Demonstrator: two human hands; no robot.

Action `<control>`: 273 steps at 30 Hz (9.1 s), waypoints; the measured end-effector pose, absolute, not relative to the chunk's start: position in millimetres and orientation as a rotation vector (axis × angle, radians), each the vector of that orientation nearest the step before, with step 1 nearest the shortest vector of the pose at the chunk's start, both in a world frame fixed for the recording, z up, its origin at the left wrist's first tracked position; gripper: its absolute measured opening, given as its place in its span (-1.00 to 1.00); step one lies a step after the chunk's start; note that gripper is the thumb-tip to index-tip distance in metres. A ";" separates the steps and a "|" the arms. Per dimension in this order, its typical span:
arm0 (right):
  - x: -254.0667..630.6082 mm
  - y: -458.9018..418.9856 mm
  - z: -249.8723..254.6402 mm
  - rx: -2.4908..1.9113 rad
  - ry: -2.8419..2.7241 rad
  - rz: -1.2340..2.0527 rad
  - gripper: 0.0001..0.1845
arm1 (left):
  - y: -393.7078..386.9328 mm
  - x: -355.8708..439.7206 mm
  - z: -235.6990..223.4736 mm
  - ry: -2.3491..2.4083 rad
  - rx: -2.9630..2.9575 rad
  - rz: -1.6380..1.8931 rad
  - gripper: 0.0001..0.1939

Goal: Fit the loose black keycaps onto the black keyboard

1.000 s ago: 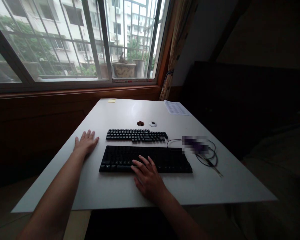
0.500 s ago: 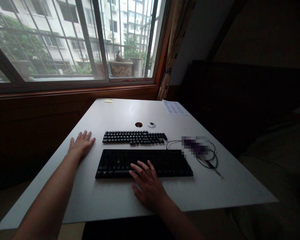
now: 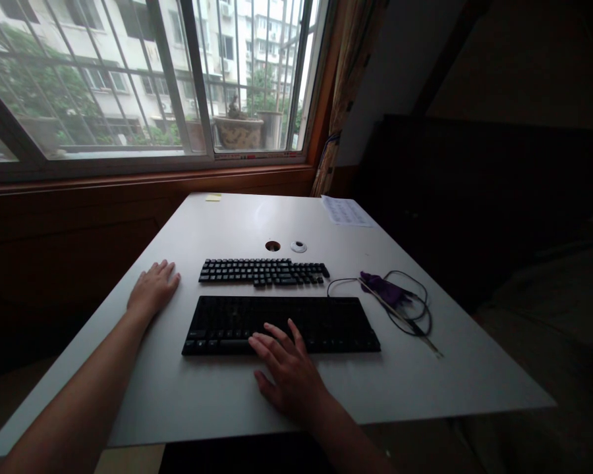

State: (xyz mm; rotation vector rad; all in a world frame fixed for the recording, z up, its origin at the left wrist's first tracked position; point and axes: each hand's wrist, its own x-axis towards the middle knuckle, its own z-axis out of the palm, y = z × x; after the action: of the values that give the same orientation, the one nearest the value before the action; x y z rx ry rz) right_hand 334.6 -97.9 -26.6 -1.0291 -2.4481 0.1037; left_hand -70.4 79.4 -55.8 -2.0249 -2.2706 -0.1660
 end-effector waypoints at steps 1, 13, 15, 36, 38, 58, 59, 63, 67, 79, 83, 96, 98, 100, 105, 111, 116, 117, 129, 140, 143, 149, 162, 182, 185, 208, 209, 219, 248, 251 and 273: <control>334.5 -97.7 -26.9 -1.031 -2.448 0.106 -0.44 | 78.3 -70.8 -56.0 -2.255 -2.025 -0.175 -0.31; 334.6 -93.1 -20.6 -1.067 -2.397 0.073 -0.52 | 64.1 -79.3 -62.8 -2.133 -2.197 -0.466 -0.40; 335.1 -85.2 -13.4 -1.104 -2.352 0.080 -0.58 | 60.6 -78.2 -61.7 -2.119 -2.236 -0.512 -0.41; 313.5 22.1 -23.4 -1.167 -2.338 0.070 -0.70 | 61.7 -80.0 -63.8 -2.098 -2.228 -0.561 -0.42; 313.1 21.9 -23.1 -1.165 -2.346 0.092 -0.71 | 62.2 -81.5 -66.1 -2.079 -2.234 -0.570 -0.42; 301.4 35.7 9.6 -1.398 -2.395 -0.034 -0.79 | 60.7 -80.8 -64.6 -2.054 -2.251 -0.685 -0.45; 300.1 40.1 12.0 -1.422 -2.444 -0.051 -0.80 | 60.5 -80.6 -64.2 -2.048 -2.256 -0.699 -0.45; 293.9 55.8 12.0 -1.422 -2.540 -0.037 -0.83 | 61.0 -80.8 -64.1 -2.047 -2.229 -0.749 -0.48; 289.8 64.2 8.0 -1.434 -2.570 -0.022 -0.81 | 61.7 -81.1 -65.0 -2.036 -2.216 -0.779 -0.50; 284.0 69.1 4.4 -1.447 -2.561 0.087 -0.87 | 61.6 -81.4 -65.7 -2.040 -2.200 -0.806 -0.52; 287.3 63.1 8.1 -1.435 -2.512 0.134 -0.87 | 61.9 -82.2 -66.2 -2.036 -2.203 -0.809 -0.53; 342.6 -4.9 30.3 -1.300 -2.432 0.715 -0.89 | 64.9 -87.2 -71.6 -2.003 -2.256 -0.799 -0.52; 345.5 -9.6 26.9 -1.308 -2.443 0.752 -0.88 | 65.6 -87.7 -72.2 -2.000 -2.258 -0.799 -0.52; 346.2 -11.8 23.6 -1.317 -2.447 0.778 -0.87 | 65.5 -87.1 -71.9 -1.996 -2.254 -0.805 -0.52; 345.7 -14.0 20.6 -1.313 -2.421 0.793 -0.89 | 63.4 -84.1 -68.8 -2.010 -2.242 -0.797 -0.51; 344.4 -17.3 22.5 -1.300 -2.400 0.814 -0.89 | 62.5 -83.0 -66.5 -2.024 -2.249 -0.788 -0.51; 342.3 -18.3 22.2 -1.304 -2.418 0.784 -0.90 | 62.4 -82.6 -66.4 -2.033 -2.245 -0.804 -0.51; 342.0 -18.4 22.0 -1.305 -2.414 0.781 -0.90 | 62.4 -82.6 -66.4 -2.029 -2.247 -0.813 -0.51; 333.4 -22.5 23.4 -1.413 -2.366 0.779 -0.95 | 61.5 -82.0 -64.3 -2.023 -2.250 -0.792 -0.52; 337.4 -20.8 25.2 -1.381 -2.260 0.855 -0.77 | 60.8 -80.5 -61.8 -2.028 -2.252 -0.806 -0.51; 338.5 -20.9 19.1 -1.312 -2.156 0.656 -0.81 | 61.5 -81.5 -63.1 -2.015 -2.258 -0.805 -0.51; 338.3 -24.2 -1.6 -1.233 -2.175 0.615 -0.68 | 63.1 -84.4 -66.8 -2.041 -2.251 -0.778 -0.51; 337.2 -20.6 -9.7 -1.293 -2.184 0.676 -0.58 | 60.9 -82.3 -65.2 -2.028 -2.249 -0.769 -0.49; 342.4 -23.2 -9.9 -1.163 -2.141 0.674 -0.49 | 65.1 -89.2 -70.3 -2.020 -2.273 -0.709 -0.50; 342.6 -23.7 -10.5 -1.156 -2.139 0.660 -0.50 | 65.0 -89.3 -71.1 -2.007 -2.277 -0.715 -0.49; 358.1 -61.9 -6.0 -0.903 -2.450 0.262 -0.49 | 65.8 -89.8 -72.0 -2.015 -2.267 -0.747 -0.51; 359.7 -64.0 -7.6 -0.897 -2.464 0.226 -0.48 | 65.7 -89.6 -71.7 -2.010 -2.269 -0.748 -0.51; 360.5 -72.8 -15.4 -0.861 -2.488 0.006 -0.61 | 63.5 -86.2 -68.2 -2.005 -2.258 -0.746 -0.51; 356.0 -72.6 -10.5 -0.824 -2.410 0.083 -0.66 | 63.9 -86.6 -69.3 -2.054 -2.252 -0.738 -0.51; 355.8 -72.2 -9.9 -0.821 -2.407 0.088 -0.67 | 62.9 -85.6 -67.5 -2.053 -2.257 -0.743 -0.51; 344.3 3.1 6.3 -1.091 -2.340 0.124 -0.70 | 63.8 -85.5 -69.5 -2.042 -2.239 -0.803 -0.51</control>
State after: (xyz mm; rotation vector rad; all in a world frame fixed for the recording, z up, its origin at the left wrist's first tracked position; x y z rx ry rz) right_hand 344.3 3.1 6.3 -1.0908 -2.3399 0.1239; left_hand -85.5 63.8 -69.5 -2.2387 -2.0417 -0.8033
